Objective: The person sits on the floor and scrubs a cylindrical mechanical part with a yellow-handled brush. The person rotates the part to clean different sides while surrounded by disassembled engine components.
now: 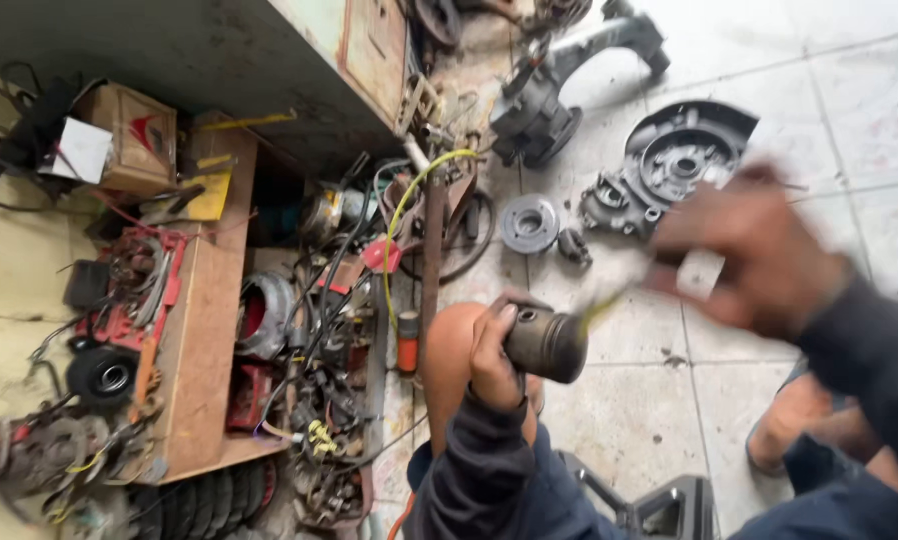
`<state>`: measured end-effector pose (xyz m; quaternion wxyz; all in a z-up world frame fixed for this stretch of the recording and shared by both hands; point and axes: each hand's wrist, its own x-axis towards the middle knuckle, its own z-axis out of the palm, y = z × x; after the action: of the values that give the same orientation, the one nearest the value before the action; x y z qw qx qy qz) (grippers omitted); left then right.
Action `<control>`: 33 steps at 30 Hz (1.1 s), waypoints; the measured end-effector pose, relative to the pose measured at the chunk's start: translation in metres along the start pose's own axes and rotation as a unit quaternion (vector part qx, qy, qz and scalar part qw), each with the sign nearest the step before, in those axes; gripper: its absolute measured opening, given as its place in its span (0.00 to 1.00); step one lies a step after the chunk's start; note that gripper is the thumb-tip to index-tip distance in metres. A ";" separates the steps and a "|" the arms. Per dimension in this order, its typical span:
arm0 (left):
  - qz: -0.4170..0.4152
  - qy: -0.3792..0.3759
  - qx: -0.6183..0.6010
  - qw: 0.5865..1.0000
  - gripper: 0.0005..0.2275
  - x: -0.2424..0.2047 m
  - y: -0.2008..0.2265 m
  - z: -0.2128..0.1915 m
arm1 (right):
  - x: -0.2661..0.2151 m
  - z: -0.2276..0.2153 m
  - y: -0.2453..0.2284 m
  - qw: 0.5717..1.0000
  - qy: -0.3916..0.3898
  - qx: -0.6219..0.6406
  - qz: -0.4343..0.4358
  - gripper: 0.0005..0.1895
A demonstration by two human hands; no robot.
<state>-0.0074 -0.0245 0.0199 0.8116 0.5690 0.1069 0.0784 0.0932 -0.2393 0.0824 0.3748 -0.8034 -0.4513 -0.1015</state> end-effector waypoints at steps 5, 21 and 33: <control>0.001 0.024 0.062 0.998 0.13 -0.005 -0.006 -0.004 | -0.014 0.009 0.013 0.985 -0.045 -0.158 0.053 0.15; 0.007 -0.009 0.148 0.989 0.14 -0.010 0.016 0.012 | -0.014 -0.007 0.016 0.959 -0.051 -0.272 0.066 0.21; 0.002 0.019 -0.009 1.000 0.11 0.001 -0.010 -0.001 | -0.021 0.027 0.026 0.995 -0.061 -0.047 0.065 0.11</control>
<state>-0.0063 -0.0262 0.0103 0.8146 0.5601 0.1203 0.0913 0.0973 -0.2423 0.0395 0.3145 -0.8524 -0.4149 -0.0490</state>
